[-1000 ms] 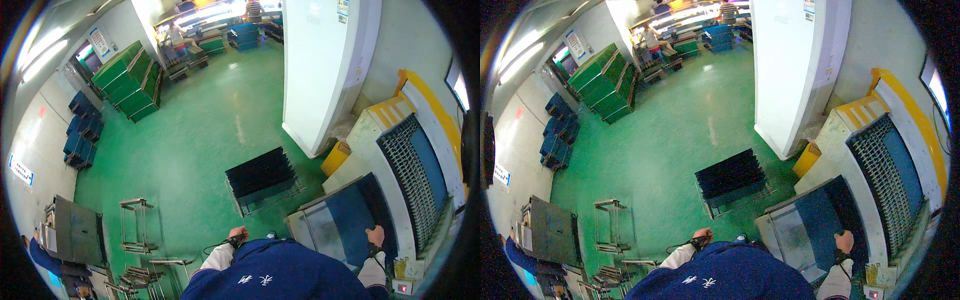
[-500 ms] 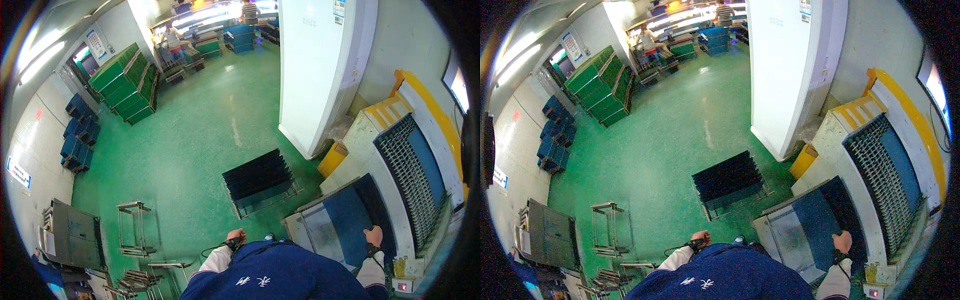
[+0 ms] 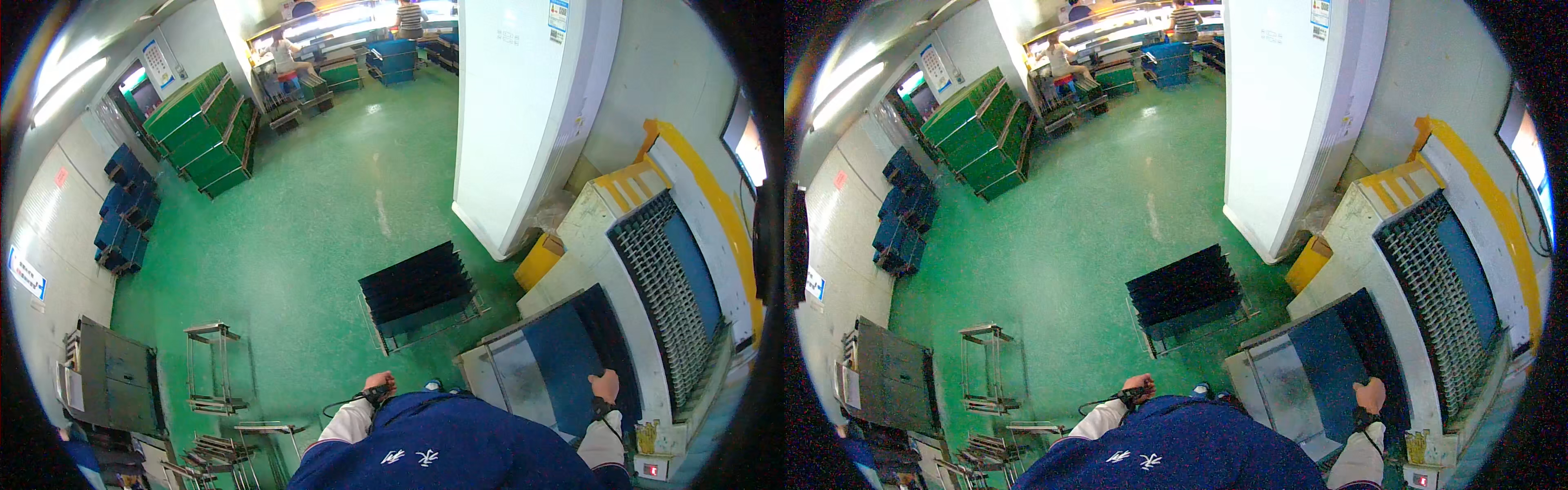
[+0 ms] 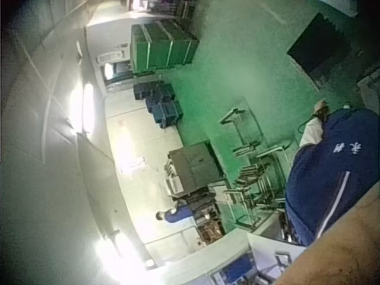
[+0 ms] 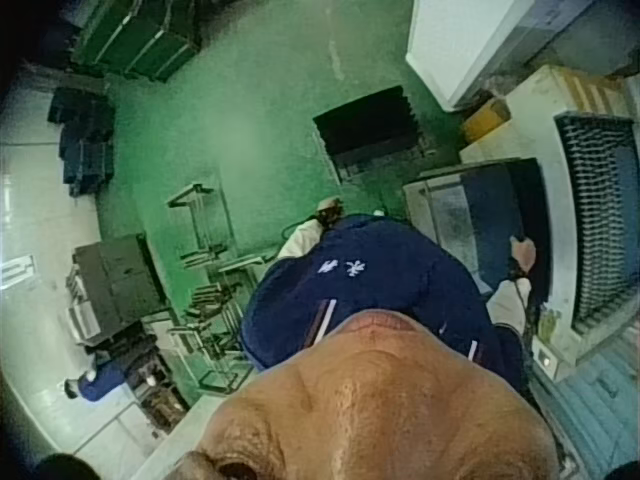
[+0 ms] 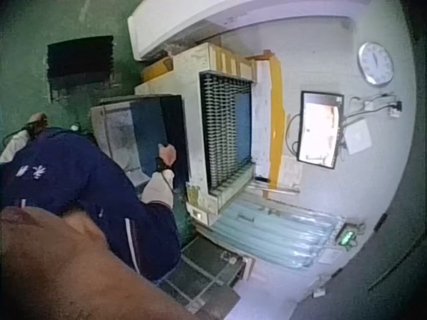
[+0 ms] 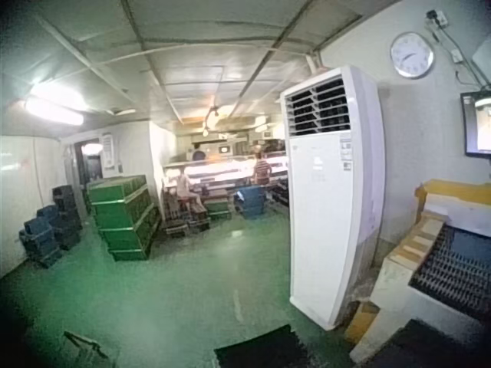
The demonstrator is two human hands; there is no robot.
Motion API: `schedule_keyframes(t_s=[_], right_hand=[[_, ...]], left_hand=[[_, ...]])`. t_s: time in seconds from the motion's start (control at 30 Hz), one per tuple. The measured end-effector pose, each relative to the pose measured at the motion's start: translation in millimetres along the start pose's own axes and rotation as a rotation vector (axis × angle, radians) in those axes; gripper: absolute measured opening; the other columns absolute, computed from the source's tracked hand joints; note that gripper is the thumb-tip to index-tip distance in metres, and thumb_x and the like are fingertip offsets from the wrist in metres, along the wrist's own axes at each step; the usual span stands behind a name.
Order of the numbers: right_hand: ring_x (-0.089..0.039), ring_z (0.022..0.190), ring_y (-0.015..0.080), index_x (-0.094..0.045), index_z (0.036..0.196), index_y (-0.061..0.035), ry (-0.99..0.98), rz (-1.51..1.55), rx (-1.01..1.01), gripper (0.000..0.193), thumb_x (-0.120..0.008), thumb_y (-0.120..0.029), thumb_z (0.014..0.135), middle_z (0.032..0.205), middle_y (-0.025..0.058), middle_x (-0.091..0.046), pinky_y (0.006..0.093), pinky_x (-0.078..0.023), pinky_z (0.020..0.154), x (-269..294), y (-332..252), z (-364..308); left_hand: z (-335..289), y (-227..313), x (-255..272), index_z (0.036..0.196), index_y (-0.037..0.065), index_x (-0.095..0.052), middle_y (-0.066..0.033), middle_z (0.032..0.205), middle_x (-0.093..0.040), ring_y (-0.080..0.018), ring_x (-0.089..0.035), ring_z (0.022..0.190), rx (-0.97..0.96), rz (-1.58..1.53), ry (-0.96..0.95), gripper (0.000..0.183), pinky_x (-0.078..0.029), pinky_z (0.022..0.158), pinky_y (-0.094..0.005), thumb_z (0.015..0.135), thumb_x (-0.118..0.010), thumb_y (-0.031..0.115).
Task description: Manually loading blue metal sheets into an automated processing machine.
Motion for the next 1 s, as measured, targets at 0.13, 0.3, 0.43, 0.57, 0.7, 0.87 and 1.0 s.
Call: schedule_keyframes(t_s=[0.13,0.3,0.43,0.57,0.7,0.87,1.0], right_hand=[[-0.059,0.090,0.0371,-0.063,0.091,0.0028,0.001,0.004,0.018,0.041,-0.074,-0.021,0.059,0.091,0.0224,-0.062,0.0405,-0.047,0.078,5.6,-5.7,0.6],[-0.060,0.083,0.0350,-0.064,0.087,0.0003,0.109,-0.034,0.084,0.036,-0.074,-0.023,0.060,0.084,0.0192,-0.062,0.0399,-0.049,0.074,-5.0,9.1,3.2],[-0.060,0.085,0.0368,-0.063,0.089,0.0021,0.142,-0.027,0.094,0.036,-0.073,-0.019,0.062,0.088,0.0206,-0.063,0.0408,-0.048,0.076,-7.4,7.8,6.5],[-0.059,0.088,0.0389,-0.062,0.092,0.0035,0.038,-0.012,0.060,0.037,-0.072,-0.017,0.063,0.090,0.0209,-0.062,0.0408,-0.047,0.079,10.0,-16.1,-10.3],[-0.058,0.091,0.0379,-0.061,0.095,0.0038,0.009,-0.011,0.030,0.039,-0.071,-0.017,0.064,0.096,0.0218,-0.062,0.0413,-0.046,0.080,5.1,-4.7,-6.7],[-0.057,0.098,0.0376,-0.060,0.100,0.0046,-0.027,0.005,-0.023,0.042,-0.072,-0.015,0.064,0.103,0.0222,-0.060,0.0403,-0.044,0.085,8.4,-12.1,-10.9],[-0.058,0.091,0.0387,-0.061,0.093,0.0031,-0.019,0.044,0.047,0.040,-0.071,-0.018,0.061,0.093,0.0228,-0.061,0.0433,-0.046,0.078,0.5,-3.1,-3.2]], left_hand=[[8.1,-7.2,7.4,0.079,0.003,-0.047,-0.0060,0.061,-0.045,-0.0190,-0.047,0.053,0.032,-0.057,0.024,0.016,-0.039,0.046,-0.0328,0.085,-0.047,0.018],[-12.9,1.7,-3.7,0.074,0.005,-0.046,-0.0047,0.058,-0.044,-0.0168,-0.044,0.049,-0.015,0.041,0.117,0.015,-0.036,0.042,-0.0311,0.085,-0.047,0.016],[-13.5,-2.4,-6.3,0.074,0.004,-0.046,-0.0040,0.057,-0.043,-0.0164,-0.044,0.048,0.033,-0.039,0.078,0.015,-0.036,0.043,-0.0313,0.084,-0.049,0.015],[-9.1,-3.8,0.3,0.074,0.007,-0.046,-0.0015,0.054,-0.042,-0.0157,-0.042,0.044,-0.035,-0.014,0.055,0.021,-0.035,0.039,-0.0297,0.087,-0.046,0.024],[-2.1,-9.2,4.5,0.077,0.007,-0.048,-0.0008,0.054,-0.043,-0.0156,-0.043,0.043,0.015,-0.001,0.152,0.021,-0.036,0.039,-0.0303,0.087,-0.047,0.026],[1.7,-9.7,11.5,0.077,0.007,-0.048,-0.0017,0.054,-0.044,-0.0165,-0.045,0.043,0.010,0.034,0.189,0.021,-0.039,0.039,-0.0310,0.087,-0.047,0.025],[5.6,-10.8,7.5,0.074,0.008,-0.044,-0.0020,0.056,-0.042,-0.0167,-0.041,0.047,0.018,0.006,0.121,0.022,-0.036,0.043,-0.0319,0.088,-0.048,0.025]])
Point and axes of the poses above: each hand's wrist, its own z-axis towards the middle knuckle, its own x-axis out of the back of the hand, y = z × x, the point moved 9 cm from there along z, towards the middle knuckle
